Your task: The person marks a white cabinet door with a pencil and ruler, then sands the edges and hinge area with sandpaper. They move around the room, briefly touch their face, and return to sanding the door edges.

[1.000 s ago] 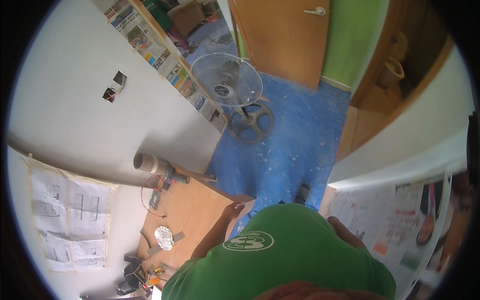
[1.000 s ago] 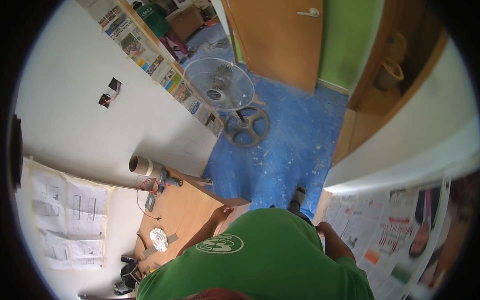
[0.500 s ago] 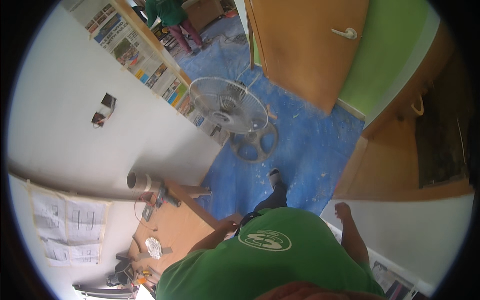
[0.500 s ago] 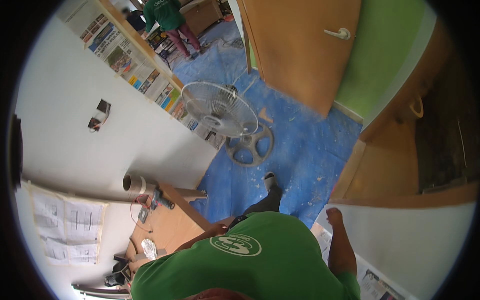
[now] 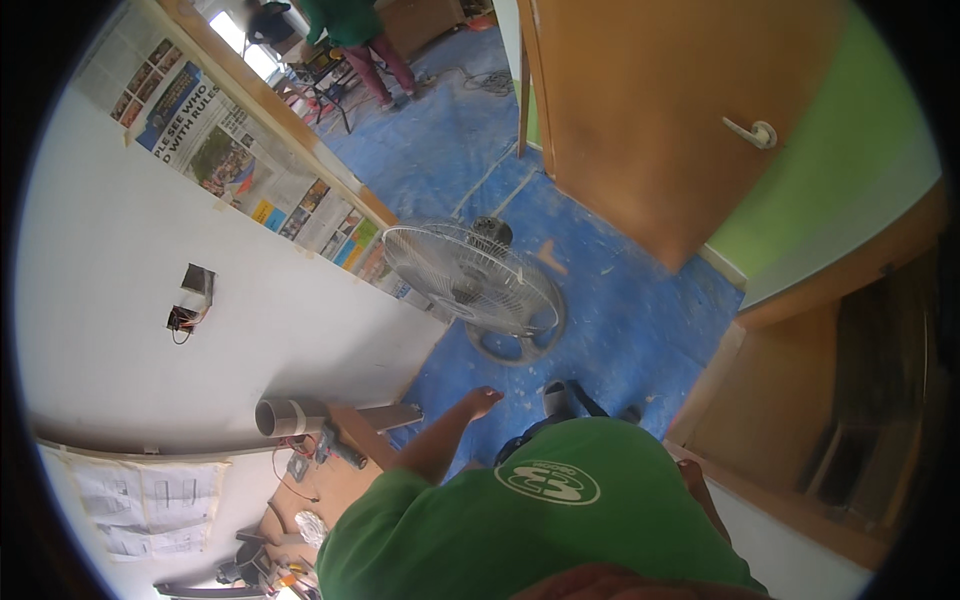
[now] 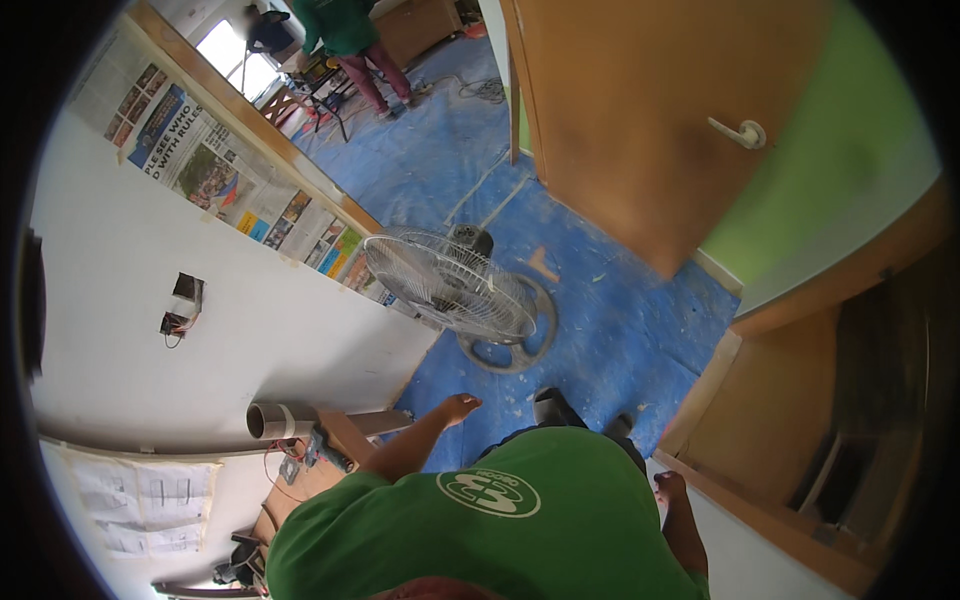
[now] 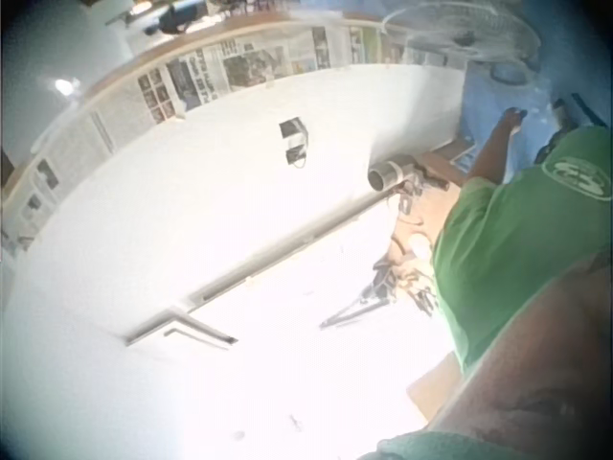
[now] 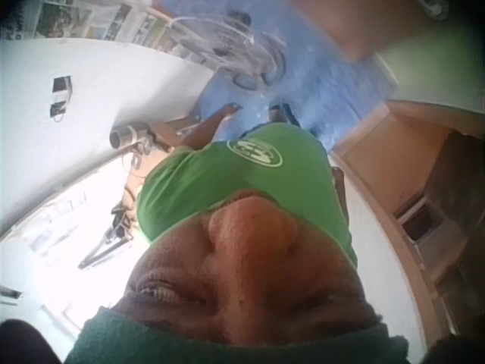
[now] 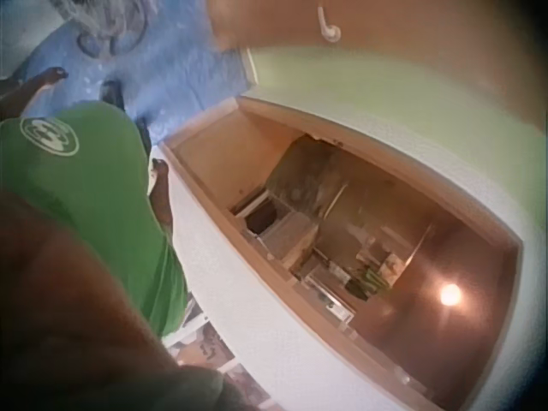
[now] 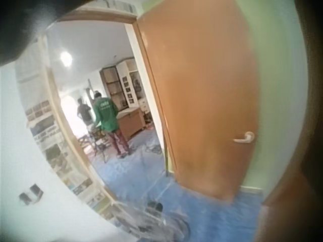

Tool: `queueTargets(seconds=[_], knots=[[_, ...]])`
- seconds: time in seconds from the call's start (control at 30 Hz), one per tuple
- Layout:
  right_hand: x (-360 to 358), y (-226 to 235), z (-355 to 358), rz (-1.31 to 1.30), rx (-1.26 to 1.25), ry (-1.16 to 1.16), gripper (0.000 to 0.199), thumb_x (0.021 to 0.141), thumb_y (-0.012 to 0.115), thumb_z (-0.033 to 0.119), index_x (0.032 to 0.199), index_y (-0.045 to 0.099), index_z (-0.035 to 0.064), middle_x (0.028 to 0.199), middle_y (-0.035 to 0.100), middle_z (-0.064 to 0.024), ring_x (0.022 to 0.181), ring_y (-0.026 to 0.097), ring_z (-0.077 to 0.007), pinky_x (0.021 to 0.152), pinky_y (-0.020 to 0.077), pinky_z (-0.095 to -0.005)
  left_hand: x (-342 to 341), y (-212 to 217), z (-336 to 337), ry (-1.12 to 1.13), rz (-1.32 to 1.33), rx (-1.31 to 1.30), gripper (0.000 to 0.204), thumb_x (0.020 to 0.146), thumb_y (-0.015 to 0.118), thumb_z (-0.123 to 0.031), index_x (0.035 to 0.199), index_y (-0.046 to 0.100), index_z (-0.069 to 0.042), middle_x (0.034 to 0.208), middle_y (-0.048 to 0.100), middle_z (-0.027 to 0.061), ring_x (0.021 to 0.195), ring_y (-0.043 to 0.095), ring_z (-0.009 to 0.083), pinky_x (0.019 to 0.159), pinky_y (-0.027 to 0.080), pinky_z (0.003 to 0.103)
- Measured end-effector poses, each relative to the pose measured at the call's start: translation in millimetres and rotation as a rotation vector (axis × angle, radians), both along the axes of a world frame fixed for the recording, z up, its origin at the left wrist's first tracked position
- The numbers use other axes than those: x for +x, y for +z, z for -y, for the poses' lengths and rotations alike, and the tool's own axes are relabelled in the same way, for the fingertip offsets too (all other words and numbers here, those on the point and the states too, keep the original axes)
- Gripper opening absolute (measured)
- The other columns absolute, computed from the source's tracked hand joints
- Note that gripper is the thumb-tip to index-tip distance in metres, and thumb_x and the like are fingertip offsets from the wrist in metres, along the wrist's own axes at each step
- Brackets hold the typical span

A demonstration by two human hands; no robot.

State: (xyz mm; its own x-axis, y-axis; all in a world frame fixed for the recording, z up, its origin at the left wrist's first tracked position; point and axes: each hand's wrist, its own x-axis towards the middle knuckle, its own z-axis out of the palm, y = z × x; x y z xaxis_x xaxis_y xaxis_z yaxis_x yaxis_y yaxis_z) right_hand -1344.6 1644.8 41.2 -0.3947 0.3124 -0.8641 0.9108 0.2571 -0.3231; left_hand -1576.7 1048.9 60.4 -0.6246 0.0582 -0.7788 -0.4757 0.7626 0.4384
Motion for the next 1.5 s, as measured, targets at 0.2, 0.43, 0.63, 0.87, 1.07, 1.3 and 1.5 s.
queueTargets(seconds=[0.2,0.43,0.63,0.87,1.07,1.3,1.5], knots=[[-143.5,-10.2,-56.7,-0.185,0.058,0.131,0.02,0.088,0.07,0.023,0.085,0.067,0.0031,0.072,0.065,-0.011,0.057,0.066,-0.023,0.053,0.053,-0.0395,54.5,-24.4,6.0,-0.138,-0.012,-0.136,0.058,0.097,0.058,-0.055,0.129,0.068,-0.008,0.132,0.066,0.0219,0.122,0.062,0.0405,0.104,0.048,0.046],[-280.1,-79.1,-106.8,-0.402,-0.058,0.547,0.022,0.087,0.07,0.025,0.085,0.068,0.0033,0.069,0.064,-0.0134,0.055,0.065,-0.0234,0.052,0.0522,-0.0405,157.6,-67.2,24.0,-0.097,-0.015,-0.309,0.055,0.099,0.053,-0.051,0.122,0.071,-0.004,0.122,0.07,0.0232,0.115,0.066,0.0417,0.099,0.051,0.048],[-388.1,-70.7,-130.6,-0.24,-0.018,0.859,0.015,0.086,0.072,0.023,0.087,0.072,0.008,0.067,0.066,-0.0131,0.055,0.065,-0.0242,0.051,0.0508,-0.0429,200.0,-33.7,-88.1,-0.218,-0.107,-0.397,0.038,0.104,0.047,-0.036,0.12,0.07,-0.011,0.114,0.073,0.0186,0.104,0.07,0.0401,0.092,0.055,0.05],[-496.5,-84.9,-228.7,-0.35,0.115,1.235,0.013,0.087,0.073,0.019,0.091,0.073,0.0073,0.067,0.066,-0.0145,0.056,0.065,-0.0249,0.053,0.0528,-0.0432,170.6,-26.9,-221.3,-0.197,-0.203,-0.221,0.033,0.1,0.052,-0.033,0.118,0.069,-0.011,0.117,0.07,0.0198,0.11,0.067,0.0392,0.091,0.054,0.052],[-486.2,-23.4,-175.5,-0.205,-0.109,0.358,0.021,0.084,0.077,0.02,0.086,0.072,-0.0006,0.079,0.07,-0.0142,0.064,0.07,-0.0284,0.051,0.0559,-0.0416,173.7,7.6,-220.7,-0.137,-0.064,-0.39,0.029,0.102,0.047,-0.025,0.115,0.068,-0.009,0.113,0.071,0.0198,0.109,0.067,0.0398,0.091,0.054,0.052],[-459.4,-41.9,-180.1,-0.009,-0.151,0.719,0.023,0.087,0.077,0.022,0.094,0.071,0.0014,0.076,0.071,-0.0142,0.061,0.071,-0.0255,0.049,0.0558,-0.0376,157.1,-4.8,-224.5,0.023,-0.195,-0.355,0.033,0.104,0.046,-0.026,0.116,0.069,-0.006,0.114,0.071,0.0202,0.111,0.066,0.04,0.095,0.052,0.049],[-451.8,-63.6,-216.9,-0.107,-0.122,0.776,0.02,0.089,0.074,0.021,0.097,0.069,0.0029,0.07,0.069,-0.0136,0.057,0.069,-0.0234,0.046,0.0526,-0.0371,134.8,-9.3,-229.2,-0.185,-0.25,-0.335,0.031,0.104,0.048,-0.027,0.114,0.07,-0.008,0.114,0.071,0.0198,0.109,0.067,0.0389,0.094,0.054,0.048]])
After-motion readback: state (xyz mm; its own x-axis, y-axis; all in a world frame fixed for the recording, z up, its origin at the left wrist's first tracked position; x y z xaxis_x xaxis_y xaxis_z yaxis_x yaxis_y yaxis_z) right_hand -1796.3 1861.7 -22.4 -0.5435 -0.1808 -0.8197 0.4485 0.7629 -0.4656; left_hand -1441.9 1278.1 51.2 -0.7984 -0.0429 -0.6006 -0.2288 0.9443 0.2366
